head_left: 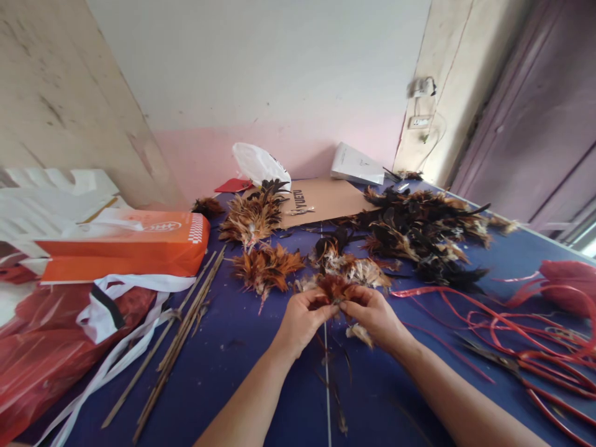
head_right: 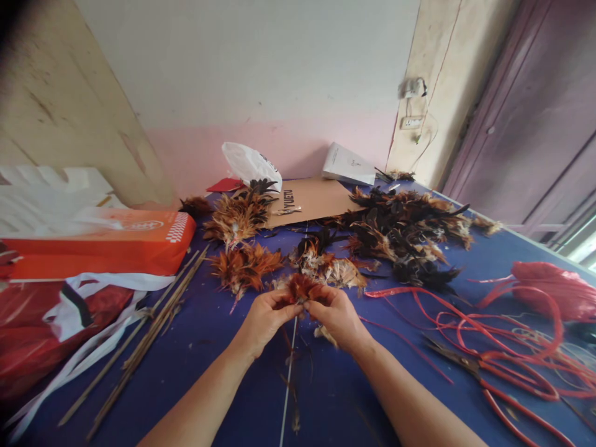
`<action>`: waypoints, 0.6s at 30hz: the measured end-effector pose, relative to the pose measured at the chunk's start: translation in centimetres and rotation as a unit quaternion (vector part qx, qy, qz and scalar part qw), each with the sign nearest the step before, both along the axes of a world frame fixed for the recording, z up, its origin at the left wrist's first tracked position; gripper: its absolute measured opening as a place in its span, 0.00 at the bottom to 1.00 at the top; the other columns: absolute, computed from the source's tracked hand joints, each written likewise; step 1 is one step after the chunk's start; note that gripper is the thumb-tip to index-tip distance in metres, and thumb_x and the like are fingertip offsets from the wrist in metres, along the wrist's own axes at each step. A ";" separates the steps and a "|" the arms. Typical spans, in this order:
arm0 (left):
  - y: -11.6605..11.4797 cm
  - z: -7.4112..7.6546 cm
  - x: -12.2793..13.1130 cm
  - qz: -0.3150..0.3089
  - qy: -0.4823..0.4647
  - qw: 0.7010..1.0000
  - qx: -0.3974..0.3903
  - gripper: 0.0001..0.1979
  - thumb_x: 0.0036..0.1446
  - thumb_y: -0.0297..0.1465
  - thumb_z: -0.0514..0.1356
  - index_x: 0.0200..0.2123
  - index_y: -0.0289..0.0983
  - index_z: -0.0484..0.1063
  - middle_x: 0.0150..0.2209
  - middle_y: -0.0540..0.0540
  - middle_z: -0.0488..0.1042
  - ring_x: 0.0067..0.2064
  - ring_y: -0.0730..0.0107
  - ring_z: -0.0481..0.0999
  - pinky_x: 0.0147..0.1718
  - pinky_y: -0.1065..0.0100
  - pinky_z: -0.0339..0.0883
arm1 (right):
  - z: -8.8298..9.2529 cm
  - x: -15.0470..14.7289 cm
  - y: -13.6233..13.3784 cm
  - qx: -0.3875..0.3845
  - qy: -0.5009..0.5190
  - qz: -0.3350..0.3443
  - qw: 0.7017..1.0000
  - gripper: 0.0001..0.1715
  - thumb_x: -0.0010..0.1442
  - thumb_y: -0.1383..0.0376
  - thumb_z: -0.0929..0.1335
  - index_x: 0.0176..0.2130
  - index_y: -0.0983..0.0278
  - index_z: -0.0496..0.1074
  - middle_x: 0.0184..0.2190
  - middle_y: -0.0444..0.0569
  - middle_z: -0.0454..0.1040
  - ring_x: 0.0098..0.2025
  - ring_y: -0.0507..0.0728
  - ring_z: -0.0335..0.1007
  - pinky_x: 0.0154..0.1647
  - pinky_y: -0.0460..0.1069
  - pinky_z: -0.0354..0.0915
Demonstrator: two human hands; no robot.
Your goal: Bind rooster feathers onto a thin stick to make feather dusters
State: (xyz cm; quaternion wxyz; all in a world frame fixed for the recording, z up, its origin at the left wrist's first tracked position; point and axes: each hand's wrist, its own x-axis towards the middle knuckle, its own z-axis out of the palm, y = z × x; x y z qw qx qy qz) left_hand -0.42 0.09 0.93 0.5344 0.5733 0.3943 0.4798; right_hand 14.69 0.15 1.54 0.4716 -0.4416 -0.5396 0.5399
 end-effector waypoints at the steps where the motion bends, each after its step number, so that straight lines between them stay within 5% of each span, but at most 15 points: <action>1: 0.0 0.0 -0.1 -0.003 0.004 1.000 0.005 0.10 0.44 0.34 0.63 0.28 0.33 0.74 0.27 0.46 0.74 0.30 0.69 0.71 0.34 0.68 0.63 | 0.0 0.1 0.0 0.002 -0.003 0.002 1.000 0.08 0.44 0.65 0.68 0.26 0.67 0.67 0.20 0.41 0.67 0.20 0.46 0.59 0.23 0.43 0.58; 9: 0.0 0.4 -0.2 -0.036 0.017 0.999 0.007 0.10 0.46 0.33 0.61 0.32 0.34 0.75 0.27 0.46 0.74 0.30 0.70 0.70 0.33 0.69 0.63 | -0.7 0.1 0.1 0.010 -0.031 0.007 0.999 0.09 0.45 0.64 0.68 0.24 0.67 0.65 0.17 0.41 0.65 0.19 0.46 0.58 0.20 0.43 0.56; 15: 0.5 0.5 -1.2 0.026 0.068 0.997 0.023 0.09 0.45 0.33 0.61 0.28 0.33 0.74 0.26 0.47 0.74 0.29 0.70 0.70 0.31 0.70 0.63 | -1.2 -0.4 0.1 0.024 -0.012 0.005 1.000 0.10 0.47 0.61 0.68 0.29 0.66 0.67 0.21 0.41 0.66 0.20 0.46 0.59 0.23 0.43 0.59; 18: 1.3 1.3 -3.5 0.129 0.120 0.983 0.053 0.09 0.45 0.34 0.60 0.28 0.33 0.73 0.26 0.47 0.75 0.29 0.69 0.71 0.31 0.70 0.63 | -1.3 -0.5 0.0 0.031 -0.056 0.004 0.998 0.11 0.48 0.61 0.67 0.31 0.66 0.68 0.20 0.41 0.66 0.21 0.47 0.60 0.22 0.43 0.58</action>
